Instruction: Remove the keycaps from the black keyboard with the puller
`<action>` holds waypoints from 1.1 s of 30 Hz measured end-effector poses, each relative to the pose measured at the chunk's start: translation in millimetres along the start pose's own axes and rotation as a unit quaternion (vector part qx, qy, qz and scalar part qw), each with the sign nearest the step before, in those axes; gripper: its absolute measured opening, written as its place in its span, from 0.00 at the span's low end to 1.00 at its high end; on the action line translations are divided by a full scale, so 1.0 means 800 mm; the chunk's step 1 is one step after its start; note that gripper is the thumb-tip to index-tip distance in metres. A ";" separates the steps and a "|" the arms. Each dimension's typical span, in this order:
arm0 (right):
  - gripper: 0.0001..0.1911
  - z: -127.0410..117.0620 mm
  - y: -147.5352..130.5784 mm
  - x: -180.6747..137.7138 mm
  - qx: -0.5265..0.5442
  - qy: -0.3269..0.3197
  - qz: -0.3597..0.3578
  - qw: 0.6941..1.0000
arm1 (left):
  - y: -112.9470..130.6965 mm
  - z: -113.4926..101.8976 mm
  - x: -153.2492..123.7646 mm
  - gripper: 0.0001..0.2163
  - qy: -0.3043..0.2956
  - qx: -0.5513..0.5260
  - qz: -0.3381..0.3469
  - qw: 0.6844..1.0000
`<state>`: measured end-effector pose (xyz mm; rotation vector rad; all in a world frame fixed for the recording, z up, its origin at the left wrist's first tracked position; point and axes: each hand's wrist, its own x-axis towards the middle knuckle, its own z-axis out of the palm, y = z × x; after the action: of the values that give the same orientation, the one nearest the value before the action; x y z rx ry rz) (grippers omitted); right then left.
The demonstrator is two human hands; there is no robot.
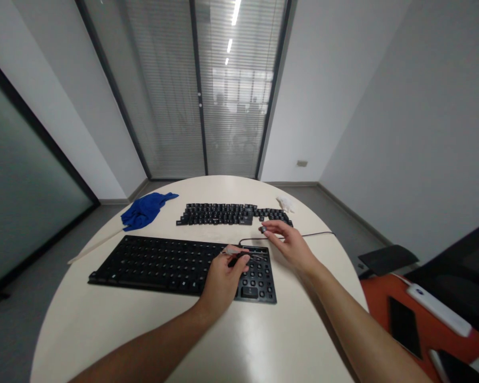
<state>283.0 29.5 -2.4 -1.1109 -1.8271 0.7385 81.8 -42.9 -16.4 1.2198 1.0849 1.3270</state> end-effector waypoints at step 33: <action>0.13 -0.061 0.079 0.011 -0.400 0.086 0.043 0.912 | 0.003 -0.001 -0.003 0.09 -0.014 0.021 0.003 1.000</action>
<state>349.1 67.4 -27.2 -1.7116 -1.9726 -0.1162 80.6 -45.9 -14.1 1.2691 1.0950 1.2942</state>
